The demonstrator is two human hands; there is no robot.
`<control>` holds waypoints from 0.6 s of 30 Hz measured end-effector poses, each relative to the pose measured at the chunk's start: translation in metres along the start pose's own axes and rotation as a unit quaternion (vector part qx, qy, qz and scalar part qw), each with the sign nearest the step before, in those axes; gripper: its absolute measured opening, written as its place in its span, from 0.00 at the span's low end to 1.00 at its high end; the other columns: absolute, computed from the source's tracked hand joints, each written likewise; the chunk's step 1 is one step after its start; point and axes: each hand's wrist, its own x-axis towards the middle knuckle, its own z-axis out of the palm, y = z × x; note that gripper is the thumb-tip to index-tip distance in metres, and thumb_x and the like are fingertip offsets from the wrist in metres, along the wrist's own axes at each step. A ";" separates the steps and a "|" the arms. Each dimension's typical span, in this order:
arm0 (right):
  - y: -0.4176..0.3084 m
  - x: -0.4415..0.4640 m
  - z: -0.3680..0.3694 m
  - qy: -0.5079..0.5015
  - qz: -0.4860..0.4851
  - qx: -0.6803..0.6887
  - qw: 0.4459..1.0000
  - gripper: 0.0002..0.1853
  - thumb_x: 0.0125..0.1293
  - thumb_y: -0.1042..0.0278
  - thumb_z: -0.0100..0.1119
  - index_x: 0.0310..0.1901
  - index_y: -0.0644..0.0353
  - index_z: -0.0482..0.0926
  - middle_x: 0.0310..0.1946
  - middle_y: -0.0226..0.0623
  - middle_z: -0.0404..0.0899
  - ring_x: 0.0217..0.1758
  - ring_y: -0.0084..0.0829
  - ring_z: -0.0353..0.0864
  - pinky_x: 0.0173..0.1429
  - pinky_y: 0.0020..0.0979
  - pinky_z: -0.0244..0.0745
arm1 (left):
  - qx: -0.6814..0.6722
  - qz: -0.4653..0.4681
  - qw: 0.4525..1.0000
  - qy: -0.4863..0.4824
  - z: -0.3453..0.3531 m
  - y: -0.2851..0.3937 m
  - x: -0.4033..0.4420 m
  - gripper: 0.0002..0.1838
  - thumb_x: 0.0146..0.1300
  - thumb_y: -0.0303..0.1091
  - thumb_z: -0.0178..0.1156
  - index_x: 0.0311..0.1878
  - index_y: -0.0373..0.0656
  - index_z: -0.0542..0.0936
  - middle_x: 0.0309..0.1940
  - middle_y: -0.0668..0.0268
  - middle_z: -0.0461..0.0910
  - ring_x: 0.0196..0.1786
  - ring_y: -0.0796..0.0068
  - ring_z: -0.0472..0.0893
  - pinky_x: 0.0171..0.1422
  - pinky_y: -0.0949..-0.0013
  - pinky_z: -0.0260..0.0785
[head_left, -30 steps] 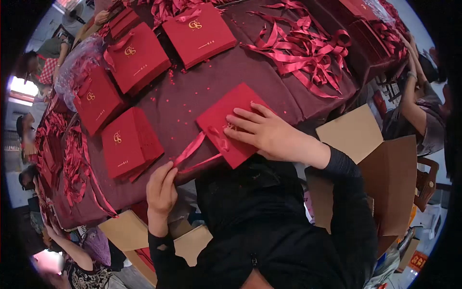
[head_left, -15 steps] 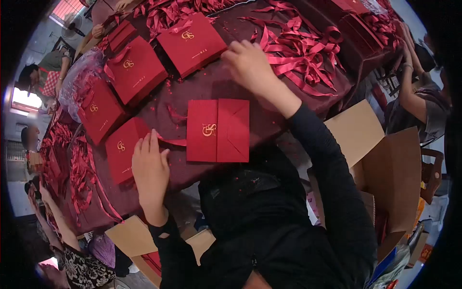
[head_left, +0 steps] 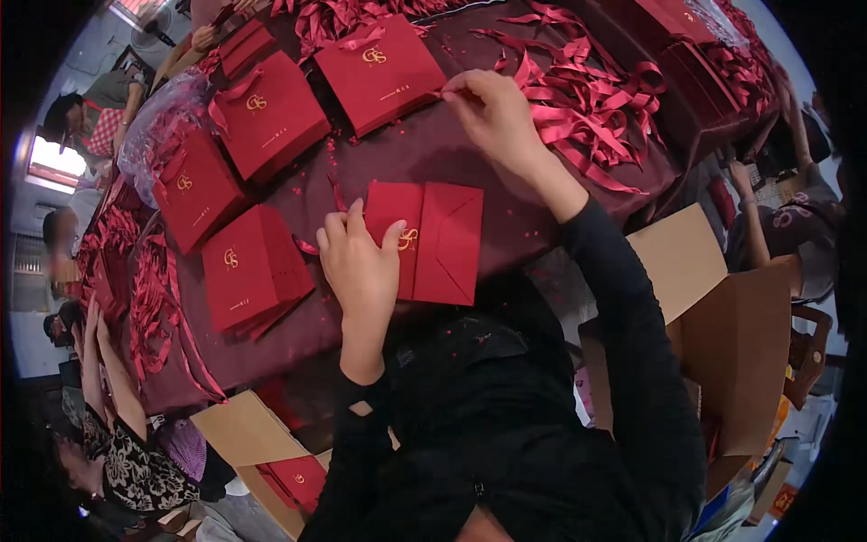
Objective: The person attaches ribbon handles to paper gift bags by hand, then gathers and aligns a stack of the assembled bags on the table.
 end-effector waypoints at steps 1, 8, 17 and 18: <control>-0.017 -0.005 -0.001 -0.022 -0.007 0.108 0.994 0.00 0.67 0.77 0.58 0.37 0.63 0.77 0.35 0.32 0.82 0.35 0.28 0.81 0.37 0.27 0.74 | 0.008 0.012 0.999 0.031 0.002 -0.001 -0.001 0.27 0.53 0.44 0.71 0.53 0.39 0.80 0.44 0.56 0.76 0.48 0.54 0.74 0.53 0.56 0.68; -0.060 -0.063 0.030 -0.156 0.178 0.344 0.909 0.07 0.69 0.76 0.57 0.46 0.66 0.77 0.31 0.31 0.79 0.34 0.18 0.77 0.40 0.23 0.73 | -0.075 -0.015 0.997 0.009 0.000 0.002 0.003 0.23 0.51 0.37 0.73 0.48 0.39 0.79 0.44 0.56 0.76 0.50 0.53 0.73 0.55 0.55 0.66; -0.065 -0.080 0.028 -0.154 0.050 0.260 0.952 0.07 0.61 0.73 0.66 0.39 0.64 0.79 0.35 0.40 0.80 0.37 0.32 0.81 0.42 0.30 0.75 | -0.464 -0.138 0.872 -0.072 0.005 -0.029 -0.004 0.14 0.63 0.21 0.62 0.53 0.33 0.78 0.41 0.64 0.84 0.40 0.83 0.79 0.46 0.78 0.71; -0.066 -0.080 0.028 -0.156 0.050 0.261 0.951 0.07 0.61 0.73 0.66 0.39 0.64 0.79 0.35 0.40 0.80 0.37 0.32 0.81 0.42 0.30 0.75 | -0.499 -0.152 0.849 -0.084 0.002 -0.030 -0.005 0.15 0.64 0.21 0.61 0.54 0.32 0.78 0.42 0.63 0.84 0.42 0.81 0.79 0.49 0.78 0.72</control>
